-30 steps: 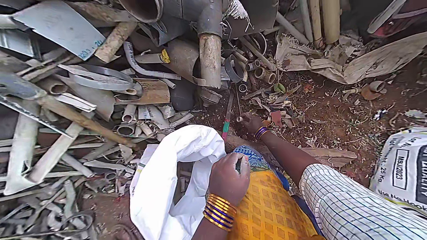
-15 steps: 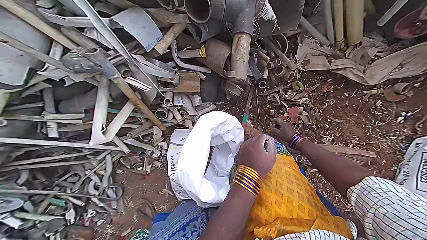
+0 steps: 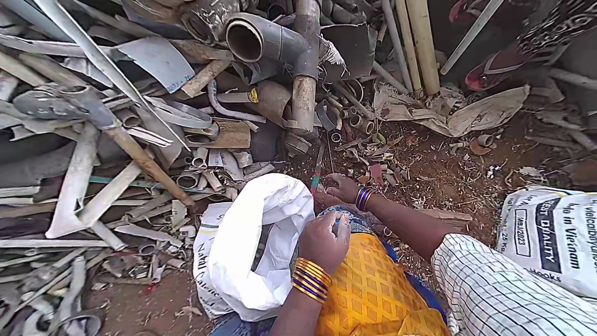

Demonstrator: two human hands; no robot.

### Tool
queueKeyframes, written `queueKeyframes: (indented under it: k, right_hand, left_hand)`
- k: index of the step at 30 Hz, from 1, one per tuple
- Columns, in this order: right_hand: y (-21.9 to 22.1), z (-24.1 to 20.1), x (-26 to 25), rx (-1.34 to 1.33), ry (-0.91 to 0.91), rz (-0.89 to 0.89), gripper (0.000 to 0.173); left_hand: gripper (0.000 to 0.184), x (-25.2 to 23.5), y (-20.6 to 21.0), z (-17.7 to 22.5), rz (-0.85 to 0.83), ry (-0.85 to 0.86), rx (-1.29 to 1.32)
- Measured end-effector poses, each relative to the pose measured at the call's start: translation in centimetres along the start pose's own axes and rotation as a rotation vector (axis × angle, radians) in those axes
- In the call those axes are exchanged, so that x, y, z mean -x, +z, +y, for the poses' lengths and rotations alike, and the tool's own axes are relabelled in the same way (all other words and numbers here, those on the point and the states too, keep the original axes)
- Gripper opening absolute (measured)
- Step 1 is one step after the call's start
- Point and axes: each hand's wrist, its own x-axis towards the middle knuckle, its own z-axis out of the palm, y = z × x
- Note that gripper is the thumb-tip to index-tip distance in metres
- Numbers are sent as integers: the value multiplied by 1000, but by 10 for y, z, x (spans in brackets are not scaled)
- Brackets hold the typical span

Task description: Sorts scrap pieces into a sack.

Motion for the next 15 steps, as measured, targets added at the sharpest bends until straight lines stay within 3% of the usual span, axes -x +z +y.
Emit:
queueKeyframes:
  k: [5, 7, 10, 15]
  right_hand:
    - [-46, 64, -51, 451, 124, 103, 52]
    - [-74, 74, -72, 515, 151, 159, 50]
    - [-106, 77, -99, 604, 271, 98, 54]
    - [-115, 110, -140, 608, 321, 33, 66]
  left_hand:
    - [33, -8, 6, -7, 3, 4, -29]
    - [34, -12, 9, -9, 2, 3, -33]
    - [34, -21, 13, -11, -16, -11, -40]
    - [36, -32, 16, -15, -75, -49, -26]
